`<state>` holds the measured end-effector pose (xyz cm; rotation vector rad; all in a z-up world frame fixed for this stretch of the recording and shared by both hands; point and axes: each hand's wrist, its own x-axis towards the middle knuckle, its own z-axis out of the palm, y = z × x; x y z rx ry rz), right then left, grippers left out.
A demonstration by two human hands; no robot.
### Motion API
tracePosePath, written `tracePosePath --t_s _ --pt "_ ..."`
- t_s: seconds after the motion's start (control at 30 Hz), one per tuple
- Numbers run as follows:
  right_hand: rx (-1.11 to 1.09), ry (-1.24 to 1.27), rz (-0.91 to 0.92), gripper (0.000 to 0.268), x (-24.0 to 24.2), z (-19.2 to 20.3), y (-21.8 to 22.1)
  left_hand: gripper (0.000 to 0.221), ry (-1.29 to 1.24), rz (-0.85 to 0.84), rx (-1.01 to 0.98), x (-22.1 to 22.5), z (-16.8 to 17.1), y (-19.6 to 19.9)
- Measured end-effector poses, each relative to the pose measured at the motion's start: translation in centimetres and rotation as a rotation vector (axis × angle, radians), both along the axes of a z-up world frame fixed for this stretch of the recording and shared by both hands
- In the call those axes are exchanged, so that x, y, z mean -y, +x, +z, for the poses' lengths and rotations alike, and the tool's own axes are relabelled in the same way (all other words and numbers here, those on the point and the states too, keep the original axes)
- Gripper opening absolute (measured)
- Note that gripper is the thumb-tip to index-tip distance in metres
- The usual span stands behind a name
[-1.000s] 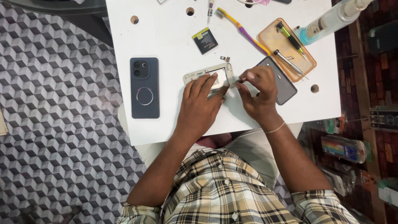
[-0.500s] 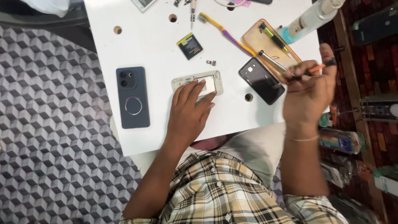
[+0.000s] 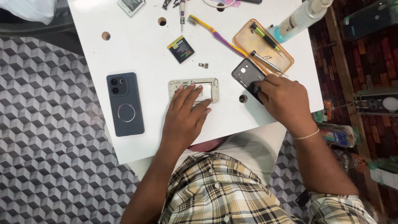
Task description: The person disassembles a smartphone, removes the back cover and battery, and uses a screwdriver to manipulate internal components. They then reassemble the phone by placing the battery back and closing the back cover.
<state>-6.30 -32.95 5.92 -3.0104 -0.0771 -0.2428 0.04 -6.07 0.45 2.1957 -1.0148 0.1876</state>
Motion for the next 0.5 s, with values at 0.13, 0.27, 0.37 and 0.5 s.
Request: tracePosePath --t_s 0.13,0.27,0.37,0.5 --pt "-0.056 -0.143 0.050 0.008 -0.2 0.0 0.2 0.021 -0.006 -0.001 -0.008 -0.1 0.0 0.1" --pt "-0.061 -0.180 0.087 0.011 -0.2 -0.1 0.8 0.021 -0.011 0.000 -0.012 -0.1 -0.1 0.1" --pt "-0.056 -0.019 0.027 0.016 -0.6 0.3 1.3 0.021 -0.020 -0.001 -0.014 -0.3 0.0 0.1" --pt "-0.040 0.530 -0.025 0.022 -2.6 -0.4 2.2 0.022 -0.020 0.003 -0.011 -0.2 -0.2 0.2"
